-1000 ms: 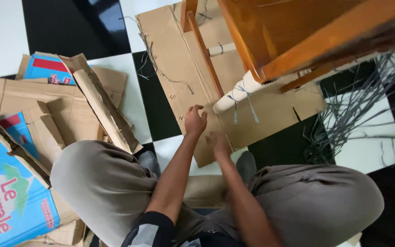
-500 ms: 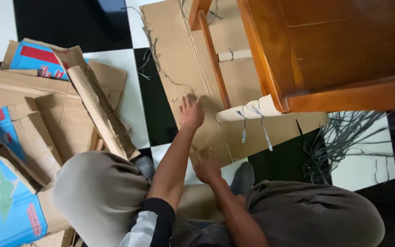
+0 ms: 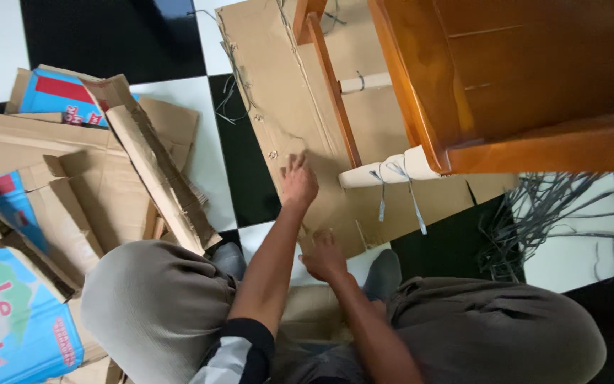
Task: Wrapping a wooden chair leg with cardboard and securing it with plastic ties
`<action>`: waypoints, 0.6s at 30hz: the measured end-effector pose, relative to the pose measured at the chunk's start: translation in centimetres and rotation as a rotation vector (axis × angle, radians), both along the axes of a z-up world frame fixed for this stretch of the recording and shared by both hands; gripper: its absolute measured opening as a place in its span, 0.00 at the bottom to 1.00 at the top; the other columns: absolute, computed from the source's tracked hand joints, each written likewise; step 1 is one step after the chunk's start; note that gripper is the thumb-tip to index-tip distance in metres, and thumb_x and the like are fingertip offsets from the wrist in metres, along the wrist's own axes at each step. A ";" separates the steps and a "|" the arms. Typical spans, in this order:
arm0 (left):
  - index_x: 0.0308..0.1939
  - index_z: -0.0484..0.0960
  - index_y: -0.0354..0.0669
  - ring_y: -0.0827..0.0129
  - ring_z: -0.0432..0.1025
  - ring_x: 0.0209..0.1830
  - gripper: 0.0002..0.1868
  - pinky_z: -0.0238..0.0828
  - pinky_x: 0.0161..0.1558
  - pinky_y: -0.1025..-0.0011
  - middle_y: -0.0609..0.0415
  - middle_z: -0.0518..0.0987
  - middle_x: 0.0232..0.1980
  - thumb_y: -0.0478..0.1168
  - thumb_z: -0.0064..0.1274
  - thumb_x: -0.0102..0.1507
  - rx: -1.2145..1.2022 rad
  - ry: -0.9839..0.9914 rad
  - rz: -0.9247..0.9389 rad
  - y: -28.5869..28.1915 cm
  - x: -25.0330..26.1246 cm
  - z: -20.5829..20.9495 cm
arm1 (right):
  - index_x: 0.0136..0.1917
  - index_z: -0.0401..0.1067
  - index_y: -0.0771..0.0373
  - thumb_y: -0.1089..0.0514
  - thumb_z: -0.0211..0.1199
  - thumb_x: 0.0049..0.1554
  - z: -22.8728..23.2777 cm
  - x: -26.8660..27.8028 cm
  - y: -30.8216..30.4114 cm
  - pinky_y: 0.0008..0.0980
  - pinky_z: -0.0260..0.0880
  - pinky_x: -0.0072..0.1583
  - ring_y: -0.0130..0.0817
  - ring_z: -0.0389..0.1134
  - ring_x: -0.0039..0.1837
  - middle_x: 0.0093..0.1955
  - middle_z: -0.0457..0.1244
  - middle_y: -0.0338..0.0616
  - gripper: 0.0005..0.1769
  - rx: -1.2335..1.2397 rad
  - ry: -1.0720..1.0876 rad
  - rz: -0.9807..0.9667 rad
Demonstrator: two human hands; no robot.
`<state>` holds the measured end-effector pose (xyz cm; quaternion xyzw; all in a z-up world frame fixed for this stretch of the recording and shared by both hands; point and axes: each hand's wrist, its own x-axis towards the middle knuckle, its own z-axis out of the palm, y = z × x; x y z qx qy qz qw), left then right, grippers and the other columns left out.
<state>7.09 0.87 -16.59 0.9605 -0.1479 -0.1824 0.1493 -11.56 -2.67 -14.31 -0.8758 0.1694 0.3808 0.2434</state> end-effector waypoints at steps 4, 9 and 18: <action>0.52 0.86 0.48 0.58 0.74 0.65 0.15 0.73 0.58 0.56 0.56 0.81 0.63 0.38 0.48 0.64 -0.316 -0.119 0.133 0.3 -3.7 -4.0 | 0.79 0.56 0.63 0.36 0.52 0.61 -6.0 -3.4 0.9 0.51 0.37 0.82 0.56 0.41 0.85 0.82 0.48 0.58 0.42 0.040 -0.066 0.105; 0.42 0.90 0.63 0.55 0.81 0.43 0.11 0.79 0.48 0.56 0.58 0.87 0.39 0.43 0.56 0.59 -0.492 -0.040 0.317 0.5 -7.5 -3.8 | 0.58 0.79 0.59 0.51 0.62 0.61 -24.0 -3.7 -5.4 0.52 0.61 0.72 0.53 0.65 0.71 0.63 0.68 0.51 0.16 0.356 -0.464 -0.283; 0.44 0.91 0.60 0.58 0.80 0.50 0.14 0.73 0.56 0.62 0.55 0.87 0.44 0.43 0.65 0.54 -0.759 0.676 0.039 0.5 -12.1 -7.1 | 0.64 0.73 0.56 0.37 0.61 0.62 -3.7 1.4 -7.6 0.62 0.54 0.72 0.52 0.65 0.68 0.66 0.65 0.50 0.26 0.647 -0.363 -1.483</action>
